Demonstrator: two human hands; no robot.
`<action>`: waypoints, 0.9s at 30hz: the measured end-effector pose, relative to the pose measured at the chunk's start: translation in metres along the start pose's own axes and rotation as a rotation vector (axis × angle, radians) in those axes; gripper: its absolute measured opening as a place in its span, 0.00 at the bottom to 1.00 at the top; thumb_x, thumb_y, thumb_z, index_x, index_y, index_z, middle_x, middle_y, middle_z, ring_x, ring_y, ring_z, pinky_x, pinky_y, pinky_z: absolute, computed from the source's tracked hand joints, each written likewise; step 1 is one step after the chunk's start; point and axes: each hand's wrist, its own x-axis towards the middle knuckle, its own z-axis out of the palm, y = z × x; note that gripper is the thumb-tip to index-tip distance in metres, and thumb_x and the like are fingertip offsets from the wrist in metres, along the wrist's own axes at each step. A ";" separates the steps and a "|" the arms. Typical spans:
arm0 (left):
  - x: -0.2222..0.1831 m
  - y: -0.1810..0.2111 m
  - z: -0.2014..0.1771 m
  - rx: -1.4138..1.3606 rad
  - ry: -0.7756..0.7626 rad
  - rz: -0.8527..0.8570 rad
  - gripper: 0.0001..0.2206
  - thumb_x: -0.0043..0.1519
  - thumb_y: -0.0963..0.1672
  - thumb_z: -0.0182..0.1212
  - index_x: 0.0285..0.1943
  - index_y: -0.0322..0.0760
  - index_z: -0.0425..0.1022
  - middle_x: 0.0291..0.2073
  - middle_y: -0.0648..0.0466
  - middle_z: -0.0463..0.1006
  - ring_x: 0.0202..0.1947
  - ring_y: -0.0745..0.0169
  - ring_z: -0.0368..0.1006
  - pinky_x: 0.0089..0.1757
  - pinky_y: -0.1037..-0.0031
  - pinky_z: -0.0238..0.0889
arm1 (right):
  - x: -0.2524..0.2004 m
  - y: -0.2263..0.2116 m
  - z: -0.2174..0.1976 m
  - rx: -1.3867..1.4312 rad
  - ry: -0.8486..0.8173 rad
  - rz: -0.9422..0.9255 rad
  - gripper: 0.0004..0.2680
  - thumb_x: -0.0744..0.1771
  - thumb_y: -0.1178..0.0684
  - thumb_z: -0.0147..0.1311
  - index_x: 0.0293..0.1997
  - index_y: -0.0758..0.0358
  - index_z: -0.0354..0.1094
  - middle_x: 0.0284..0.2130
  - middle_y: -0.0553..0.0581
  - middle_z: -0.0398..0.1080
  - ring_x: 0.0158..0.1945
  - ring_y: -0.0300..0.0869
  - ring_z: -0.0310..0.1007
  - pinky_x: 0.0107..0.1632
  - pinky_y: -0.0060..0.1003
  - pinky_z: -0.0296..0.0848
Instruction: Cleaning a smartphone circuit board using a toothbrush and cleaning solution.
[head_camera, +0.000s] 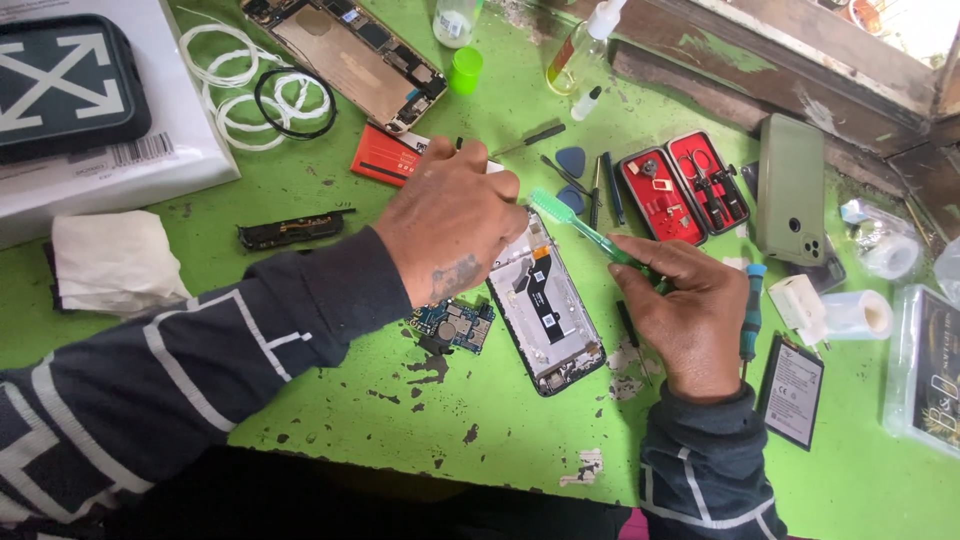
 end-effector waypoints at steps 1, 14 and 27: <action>0.001 0.001 -0.002 0.000 0.000 0.001 0.05 0.64 0.47 0.62 0.39 0.54 0.84 0.31 0.57 0.78 0.38 0.60 0.67 0.47 0.59 0.56 | 0.000 0.000 0.000 0.000 0.001 0.000 0.11 0.61 0.71 0.66 0.44 0.66 0.80 0.31 0.71 0.77 0.35 0.57 0.78 0.31 0.47 0.76; 0.011 0.020 -0.029 0.249 -0.128 0.108 0.02 0.62 0.44 0.66 0.38 0.46 0.83 0.27 0.58 0.77 0.35 0.57 0.67 0.47 0.62 0.57 | -0.003 0.001 -0.002 -0.024 0.008 -0.006 0.11 0.62 0.71 0.66 0.46 0.67 0.80 0.33 0.74 0.77 0.37 0.58 0.79 0.34 0.48 0.77; 0.011 -0.010 0.014 -0.078 0.018 0.083 0.06 0.62 0.44 0.58 0.31 0.47 0.76 0.30 0.55 0.77 0.40 0.50 0.73 0.47 0.55 0.60 | -0.004 0.004 -0.014 0.008 0.045 -0.008 0.09 0.64 0.72 0.62 0.46 0.72 0.79 0.32 0.74 0.76 0.30 0.55 0.76 0.31 0.40 0.74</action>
